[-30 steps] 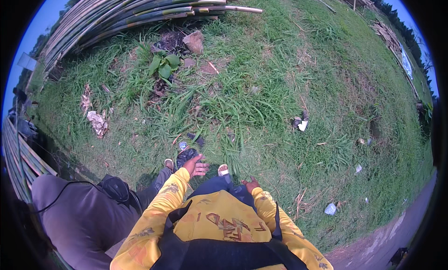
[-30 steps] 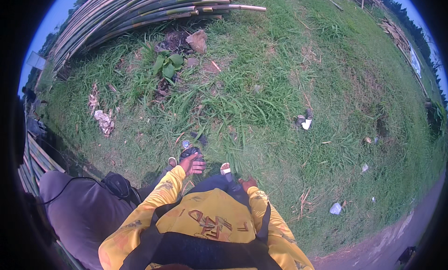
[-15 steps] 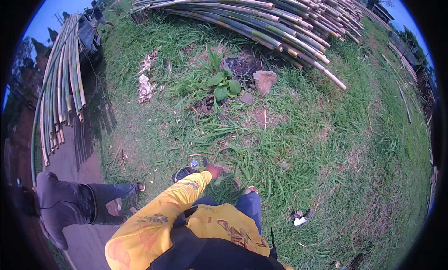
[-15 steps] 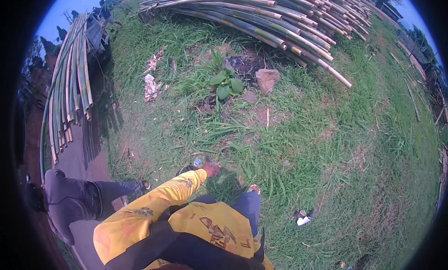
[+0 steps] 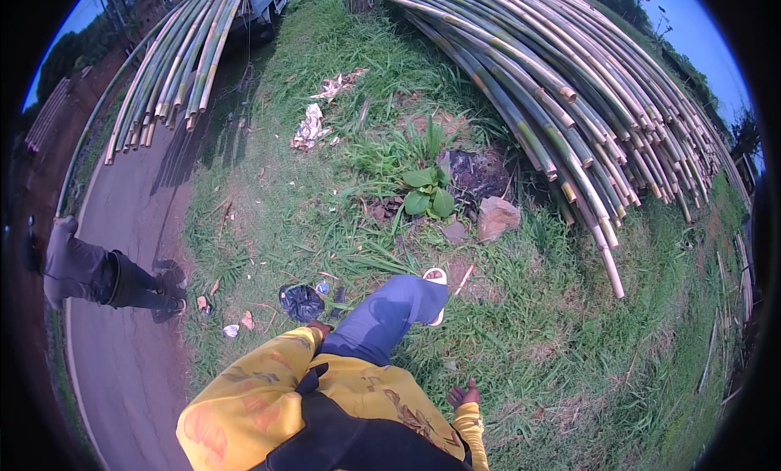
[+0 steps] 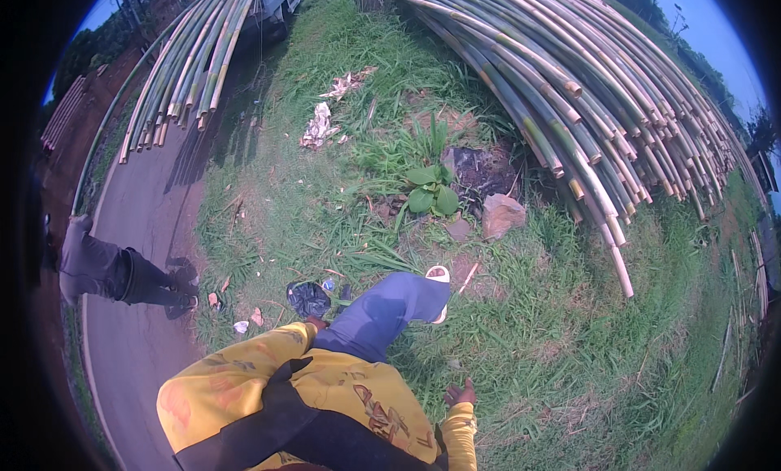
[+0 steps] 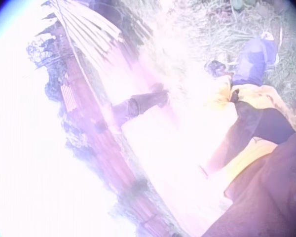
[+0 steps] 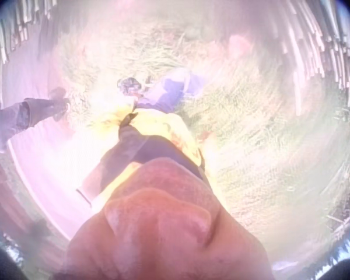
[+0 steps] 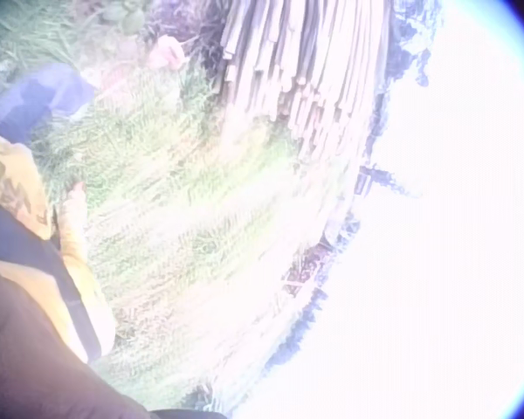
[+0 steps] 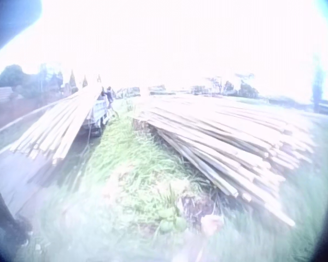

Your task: The person repeatedly picks up long bamboo poles from a roadside pile and carries them to a truck, placing them on top of other poles. The person handles the poles by hand without using tools.

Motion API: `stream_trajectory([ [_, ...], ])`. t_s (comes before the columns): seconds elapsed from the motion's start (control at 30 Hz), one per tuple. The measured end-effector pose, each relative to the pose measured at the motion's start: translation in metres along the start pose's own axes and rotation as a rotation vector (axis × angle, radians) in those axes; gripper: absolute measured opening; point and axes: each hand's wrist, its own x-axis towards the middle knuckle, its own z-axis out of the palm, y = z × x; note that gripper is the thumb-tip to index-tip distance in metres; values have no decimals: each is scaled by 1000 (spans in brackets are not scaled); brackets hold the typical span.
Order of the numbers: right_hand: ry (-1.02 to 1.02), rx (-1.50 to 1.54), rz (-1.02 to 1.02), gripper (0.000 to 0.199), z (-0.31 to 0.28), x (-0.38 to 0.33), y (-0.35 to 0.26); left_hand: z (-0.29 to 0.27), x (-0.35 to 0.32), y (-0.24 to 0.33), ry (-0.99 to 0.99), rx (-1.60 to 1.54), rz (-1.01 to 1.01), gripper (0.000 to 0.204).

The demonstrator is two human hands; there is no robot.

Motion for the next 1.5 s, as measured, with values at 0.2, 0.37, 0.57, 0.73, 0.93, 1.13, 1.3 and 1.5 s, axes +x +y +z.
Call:
stream_trajectory([
  [0.2, -35, -118, -37, 56, 71, 60, -148, 30, 48, 152, -373, -432, 32, 67],
  [0.37, -55, -261, 27, 45, 115, 78, -288, 1, 62, 288, -723, -982, -58, 71],
  [0.57, -310, -296, 32, 48, 141, 115, -410, -84, 49, 433, -444, -868, -107, 73],
  [0.73, -149, -586, -457, 18, 202, 100, -478, -142, 19, 512, -222, -1257, 125, 57],
  [0.93, -196, -521, -579, 15, 236, 109, -581, -110, 39, 518, 31, -1113, -47, 33],
  [1.13, -379, -928, -542, 22, 263, 154, -639, -55, 29, 456, 142, 107, 41, 53],
  [1.3, -524, -1141, -669, 41, 292, 123, -692, 0, -5, 467, 54, 497, 342, 56],
  [1.5, -521, -1349, -723, 40, 310, 113, -740, 36, -3, 549, 514, -144, 512, 47],
])
